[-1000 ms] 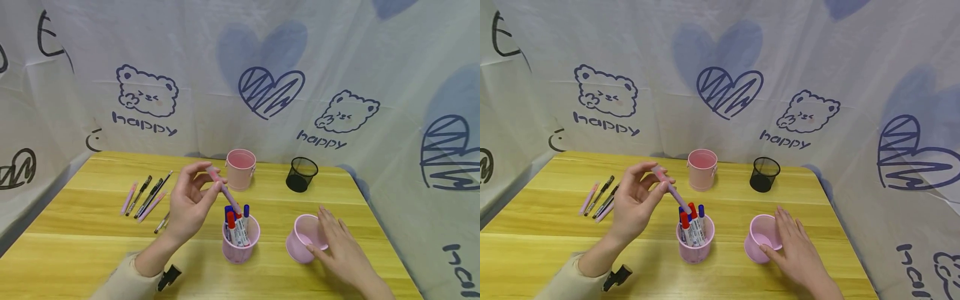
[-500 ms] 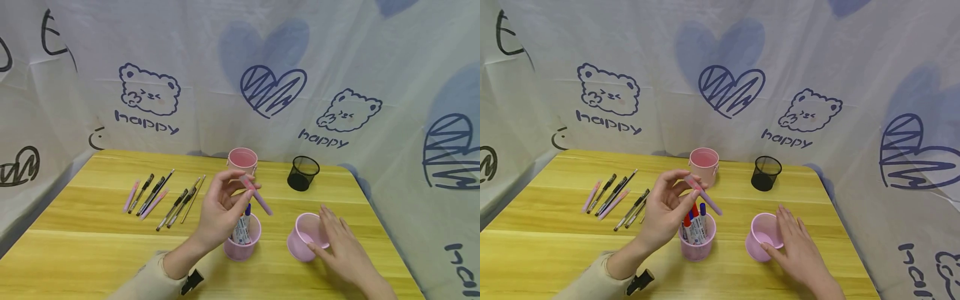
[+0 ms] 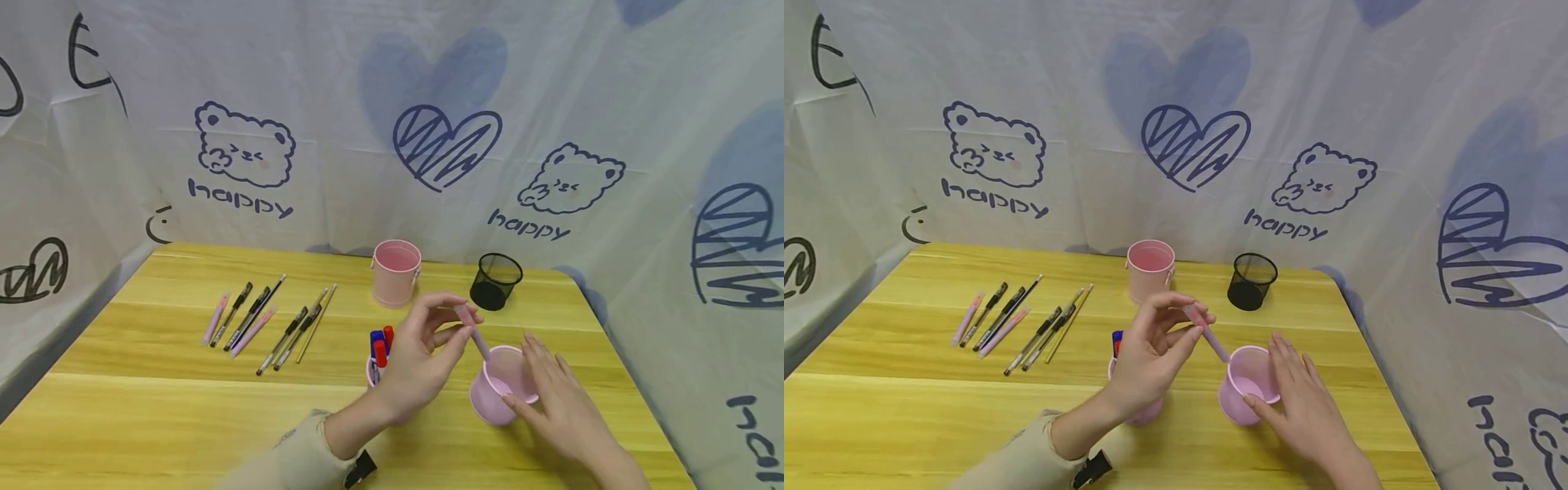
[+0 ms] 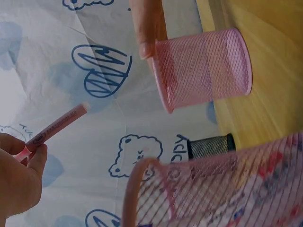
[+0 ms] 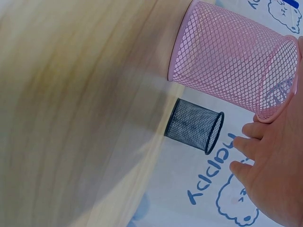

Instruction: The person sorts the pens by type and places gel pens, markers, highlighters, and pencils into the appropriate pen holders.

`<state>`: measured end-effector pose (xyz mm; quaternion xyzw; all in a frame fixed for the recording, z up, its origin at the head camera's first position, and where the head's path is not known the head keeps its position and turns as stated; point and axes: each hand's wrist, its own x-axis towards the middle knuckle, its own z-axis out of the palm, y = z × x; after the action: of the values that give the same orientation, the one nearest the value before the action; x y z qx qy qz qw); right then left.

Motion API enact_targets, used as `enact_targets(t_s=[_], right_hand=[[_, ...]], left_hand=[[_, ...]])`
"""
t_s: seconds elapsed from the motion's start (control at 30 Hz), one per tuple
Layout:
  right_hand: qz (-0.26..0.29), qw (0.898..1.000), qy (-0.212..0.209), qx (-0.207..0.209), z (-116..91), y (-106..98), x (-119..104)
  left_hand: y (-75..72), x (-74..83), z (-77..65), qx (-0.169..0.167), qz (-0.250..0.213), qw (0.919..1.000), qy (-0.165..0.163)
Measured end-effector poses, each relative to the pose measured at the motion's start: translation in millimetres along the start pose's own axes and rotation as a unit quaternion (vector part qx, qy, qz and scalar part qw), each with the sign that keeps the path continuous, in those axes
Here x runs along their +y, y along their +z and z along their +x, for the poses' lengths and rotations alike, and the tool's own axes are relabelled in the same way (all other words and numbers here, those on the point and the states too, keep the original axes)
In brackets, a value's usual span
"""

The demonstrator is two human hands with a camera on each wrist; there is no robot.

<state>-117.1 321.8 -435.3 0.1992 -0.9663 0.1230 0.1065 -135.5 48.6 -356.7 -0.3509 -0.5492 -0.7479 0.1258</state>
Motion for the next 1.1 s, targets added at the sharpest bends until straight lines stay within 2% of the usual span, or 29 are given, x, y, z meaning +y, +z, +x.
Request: enact_targets(t_s=[0.13, 0.27, 0.47, 0.53, 0.7, 0.87, 1.0, 1.1], right_hand=[[0.002, 1.0, -0.001, 0.003, 0, 0, 0], [0.003, 1.0, -0.002, 0.004, 0, 1, 1], [0.004, 1.0, 0.001, 0.003, 0, 0, 1], [0.004, 1.0, 0.003, 0.001, 0, 0, 1], [0.004, 1.0, 0.007, -0.005, 0, -1, 0], [0.003, 1.0, 0.006, 0.002, 0, 0, 1], [0.003, 1.0, 0.003, 0.004, 0, 0, 1], [0.005, 1.0, 0.002, 0.003, 0, 1, 1]], left_hand=[[10.8, -11.6, 0.3, -0.011, 0.02, 0.9997, -0.006], [20.8, -21.7, -0.9, -0.015, 0.033, 0.9989, -0.029], [31.9, -38.7, -5.2, -0.035, 0.096, 0.9942, -0.032], [33.9, -44.0, -7.2, -0.037, 0.113, 0.9919, -0.044], [36.4, -52.6, -11.7, -0.046, 0.148, 0.9823, -0.105], [37.6, -57.9, -15.1, -0.061, 0.178, 0.969, -0.16], [37.6, -62.5, -18.5, -0.072, 0.201, 0.9586, -0.188], [37.6, -65.4, -20.9, -0.079, 0.222, 0.9524, -0.193]])
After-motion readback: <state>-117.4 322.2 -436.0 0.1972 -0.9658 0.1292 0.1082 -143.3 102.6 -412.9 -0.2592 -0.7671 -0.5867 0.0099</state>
